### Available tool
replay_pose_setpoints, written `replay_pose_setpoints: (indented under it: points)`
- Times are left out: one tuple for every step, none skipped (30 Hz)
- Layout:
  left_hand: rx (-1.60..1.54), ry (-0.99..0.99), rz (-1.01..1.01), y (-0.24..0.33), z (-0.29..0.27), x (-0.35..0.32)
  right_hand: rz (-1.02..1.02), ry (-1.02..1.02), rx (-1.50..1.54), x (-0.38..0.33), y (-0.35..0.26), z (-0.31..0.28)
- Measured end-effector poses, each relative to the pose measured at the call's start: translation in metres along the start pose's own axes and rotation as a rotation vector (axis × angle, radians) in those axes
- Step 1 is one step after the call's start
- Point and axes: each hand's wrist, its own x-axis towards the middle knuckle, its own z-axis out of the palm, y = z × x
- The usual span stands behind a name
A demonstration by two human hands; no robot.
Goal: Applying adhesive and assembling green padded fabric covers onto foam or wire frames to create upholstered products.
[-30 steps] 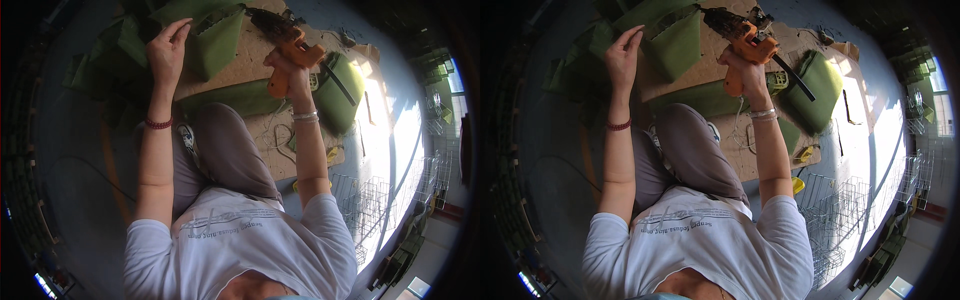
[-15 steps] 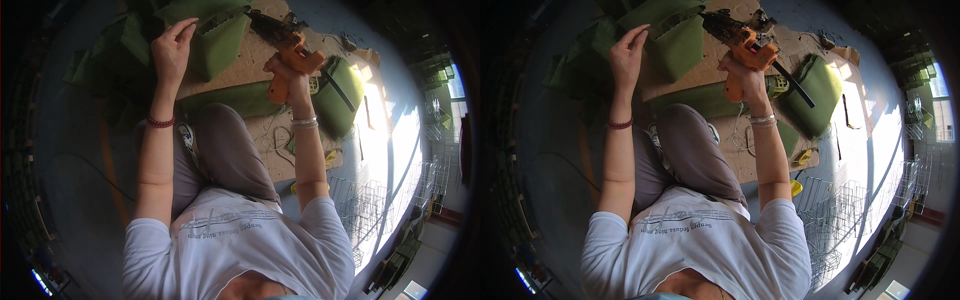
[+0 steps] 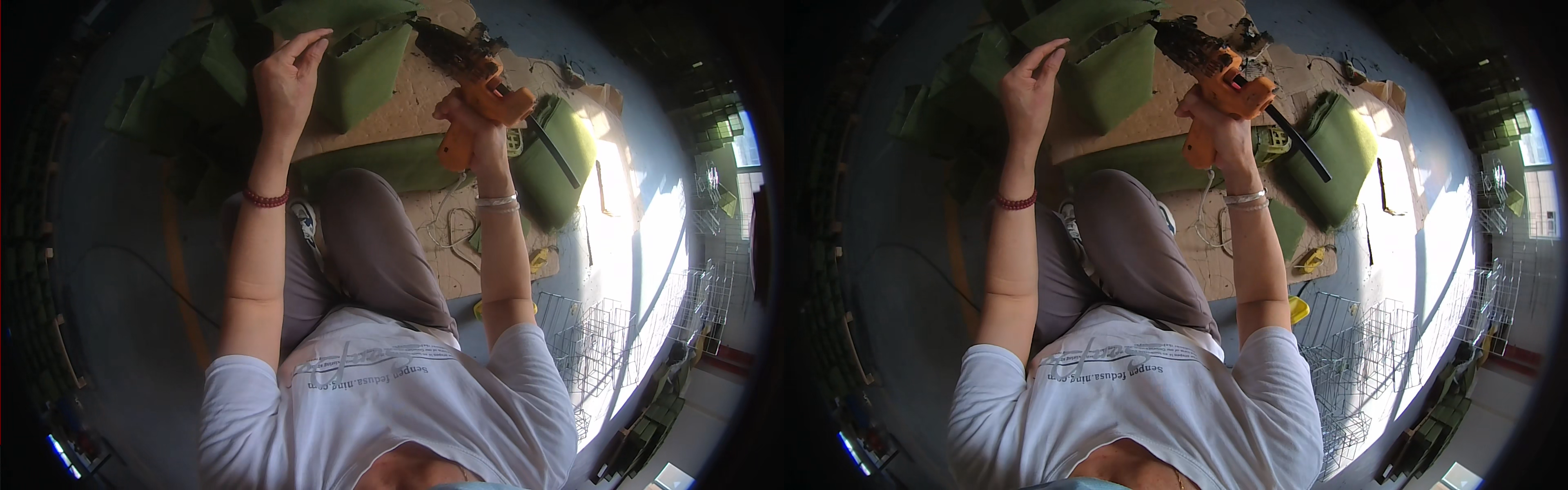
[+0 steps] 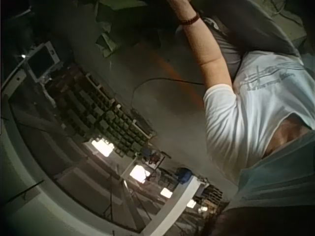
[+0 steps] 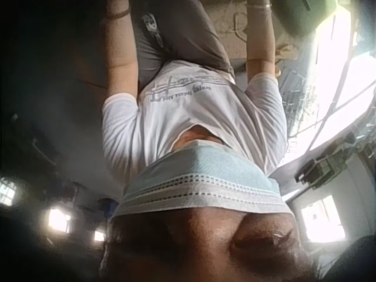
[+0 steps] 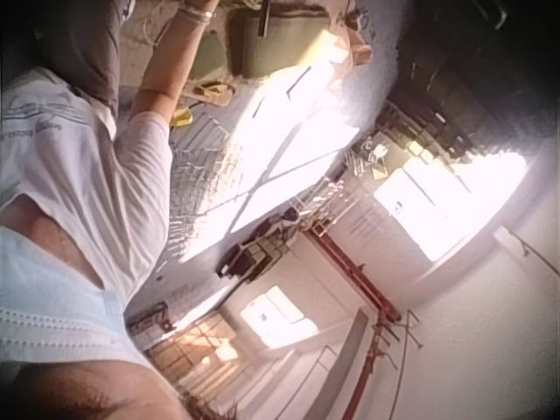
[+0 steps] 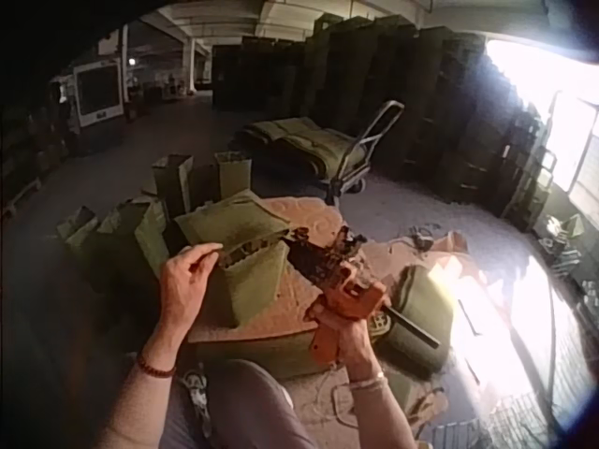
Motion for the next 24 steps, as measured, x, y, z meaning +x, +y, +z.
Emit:
replay_pose_setpoints:
  points:
    - [0.0,0.0,0.0,-0.001,0.001,0.0,0.005,-0.007,-0.004,0.0,0.0,0.0]
    - [-0.02,0.021,0.031,-0.002,0.001,0.001,0.005,-0.007,-0.005,0.001,0.001,-0.003]
    - [-0.041,0.042,0.062,-0.002,0.002,0.001,0.002,-0.055,-0.034,0.002,0.003,-0.007]
    - [-0.041,0.042,0.062,-0.002,0.002,0.002,-0.001,-0.102,-0.064,0.002,0.004,-0.01]
    - [-0.035,0.038,0.056,-0.001,0.001,0.002,0.0,-0.101,-0.064,0.002,0.004,-0.01]
    - [-0.03,0.033,0.051,-0.001,0.001,0.002,0.003,-0.106,-0.06,0.002,0.003,-0.009]
    - [-0.03,0.033,0.05,-0.001,0.001,0.001,0.006,-0.111,-0.057,0.001,0.003,-0.009]
    - [-0.02,0.022,0.03,-0.001,0.0,0.001,0.006,-0.112,-0.057,0.0,0.002,-0.007]
    - [-0.009,0.012,0.01,-0.001,0.0,0.001,0.015,-0.099,-0.048,-0.002,0.0,-0.004]
    - [-0.008,0.012,0.01,-0.001,0.0,0.002,0.023,-0.086,-0.039,-0.002,0.0,-0.002]
    - [-0.023,0.021,0.023,0.0,0.001,0.002,0.022,-0.085,-0.04,-0.003,0.001,-0.004]
    - [-0.037,0.029,0.036,0.001,0.001,0.002,0.022,-0.106,-0.037,-0.003,0.004,-0.007]
    - [-0.038,0.029,0.037,0.001,0.002,0.002,0.021,-0.128,-0.034,-0.003,0.005,-0.008]
    - [-0.024,0.022,0.031,0.0,0.002,0.001,0.021,-0.129,-0.033,-0.004,0.005,-0.007]
    - [-0.009,0.015,0.026,-0.001,0.001,0.001,0.033,-0.121,-0.043,-0.006,0.003,-0.004]
    - [-0.008,0.016,0.025,-0.001,0.001,0.001,0.045,-0.112,-0.054,-0.007,0.003,-0.003]
    - [-0.019,0.021,0.03,0.0,0.001,0.002,0.045,-0.113,-0.053,-0.008,0.004,-0.002]
    - [-0.03,0.026,0.035,0.0,0.001,0.002,0.047,-0.118,-0.031,-0.008,0.005,-0.001]
    - [-0.028,0.027,0.034,-0.001,0.0,0.003,0.048,-0.122,-0.008,-0.008,0.006,-0.001]
    - [-0.01,0.018,0.031,-0.002,0.001,0.002,0.048,-0.122,-0.01,-0.009,0.005,0.0]
    - [0.009,0.01,0.027,-0.003,0.001,0.002,0.05,-0.126,-0.03,-0.01,0.003,0.0]
    - [0.008,0.01,0.026,-0.004,0.002,0.002,0.051,-0.13,-0.049,-0.01,0.002,0.001]
    - [-0.019,0.02,0.033,-0.002,0.002,0.002,0.051,-0.131,-0.049,-0.01,0.004,0.0]
    - [-0.046,0.029,0.04,0.0,0.002,0.002,0.034,-0.137,-0.061,-0.01,0.007,-0.001]
